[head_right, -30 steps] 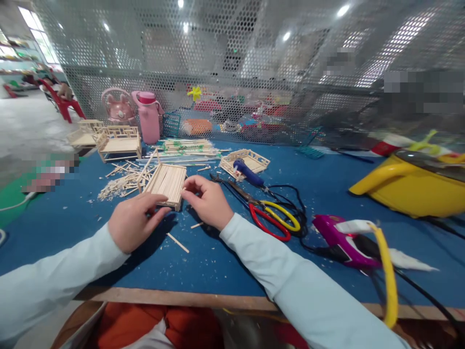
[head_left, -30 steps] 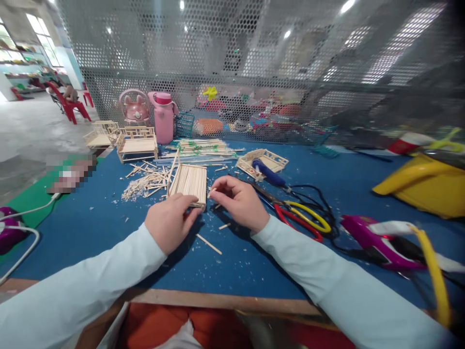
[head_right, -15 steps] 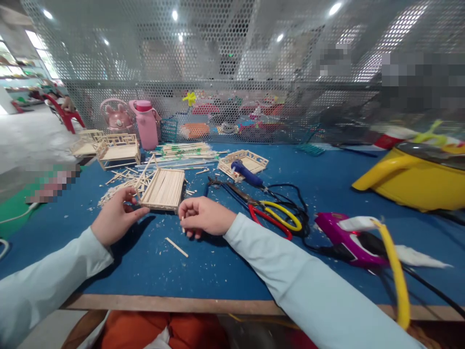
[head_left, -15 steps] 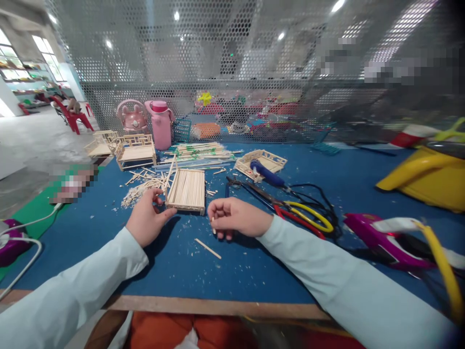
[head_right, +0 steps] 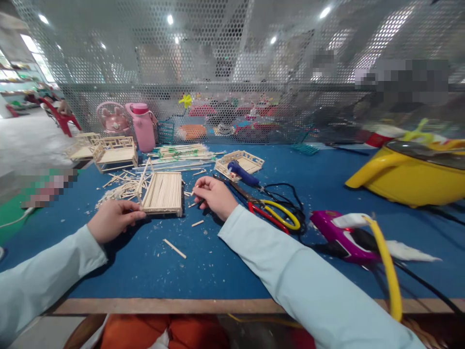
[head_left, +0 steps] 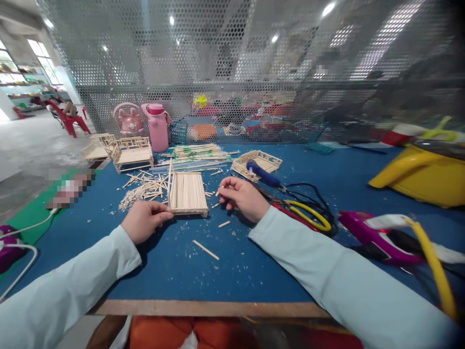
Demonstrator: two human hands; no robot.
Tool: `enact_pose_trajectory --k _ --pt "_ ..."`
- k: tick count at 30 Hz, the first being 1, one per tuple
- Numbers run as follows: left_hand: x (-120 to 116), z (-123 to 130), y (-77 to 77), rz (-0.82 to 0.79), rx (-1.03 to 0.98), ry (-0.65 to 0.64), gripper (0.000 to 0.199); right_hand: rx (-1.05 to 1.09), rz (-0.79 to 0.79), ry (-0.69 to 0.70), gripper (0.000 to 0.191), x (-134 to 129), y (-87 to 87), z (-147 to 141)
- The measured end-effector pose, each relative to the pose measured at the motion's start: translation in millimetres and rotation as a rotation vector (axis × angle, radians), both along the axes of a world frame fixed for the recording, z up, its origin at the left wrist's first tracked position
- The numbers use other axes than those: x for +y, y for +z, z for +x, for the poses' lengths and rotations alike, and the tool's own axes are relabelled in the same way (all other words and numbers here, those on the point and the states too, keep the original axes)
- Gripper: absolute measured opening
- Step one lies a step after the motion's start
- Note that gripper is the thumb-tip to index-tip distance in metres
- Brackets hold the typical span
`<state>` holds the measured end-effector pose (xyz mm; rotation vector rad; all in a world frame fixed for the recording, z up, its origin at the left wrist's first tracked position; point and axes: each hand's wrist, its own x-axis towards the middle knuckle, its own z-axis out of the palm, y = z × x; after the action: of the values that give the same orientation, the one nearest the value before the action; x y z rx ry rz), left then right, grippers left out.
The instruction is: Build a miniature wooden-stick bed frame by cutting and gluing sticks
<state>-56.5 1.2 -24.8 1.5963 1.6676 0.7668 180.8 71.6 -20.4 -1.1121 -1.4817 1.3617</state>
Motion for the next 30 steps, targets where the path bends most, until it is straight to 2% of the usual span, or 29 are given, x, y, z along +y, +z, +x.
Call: enact_pose_trajectory --k 2,5,7,10,13,17,22,25,27,30 --pt "-3 2 -1.9 0.059 0.056 -0.077 0.018 0.036 0.000 -0.006 0.019 0 3.5 3" --pt "-6 5 -4.3 0.198 0.152 -0.172 0.016 0.032 -0.053 0.066 0.017 -4 6.3 1" --pt "-8 7 -5.2 0.241 0.226 -0.166 0.017 0.020 -0.116 0.062 0.014 -9 6.7 -3" --pt "-12 9 -5.0 0.263 0.317 -0.101 0.026 0.026 -0.217 -0.024 0.016 -16 7.7 -10" --pt "-12 10 -3.0 0.302 0.353 -0.081 0.037 0.022 -0.284 0.019 0.017 -20 10.1 -14" --pt "-3 7 2.0 0.260 0.361 -0.156 0.025 -0.058 -0.336 0.114 0.016 -25 12.4 -14" --pt "14 2 4.6 0.199 0.257 -0.250 0.023 -0.064 -0.345 0.136 0.016 -27 10.1 -16" --pt "18 1 2.7 0.187 0.217 -0.224 0.025 -0.063 -0.332 0.140 0.015 -26 8.6 -17" --pt "13 1 2.7 0.217 0.278 -0.147 0.030 -0.112 -0.280 0.130 0.014 -24 8.7 -15" --pt "-5 4 7.2 0.357 0.439 0.018 0.031 -0.215 -0.080 0.077 0.010 -24 9.8 -11"
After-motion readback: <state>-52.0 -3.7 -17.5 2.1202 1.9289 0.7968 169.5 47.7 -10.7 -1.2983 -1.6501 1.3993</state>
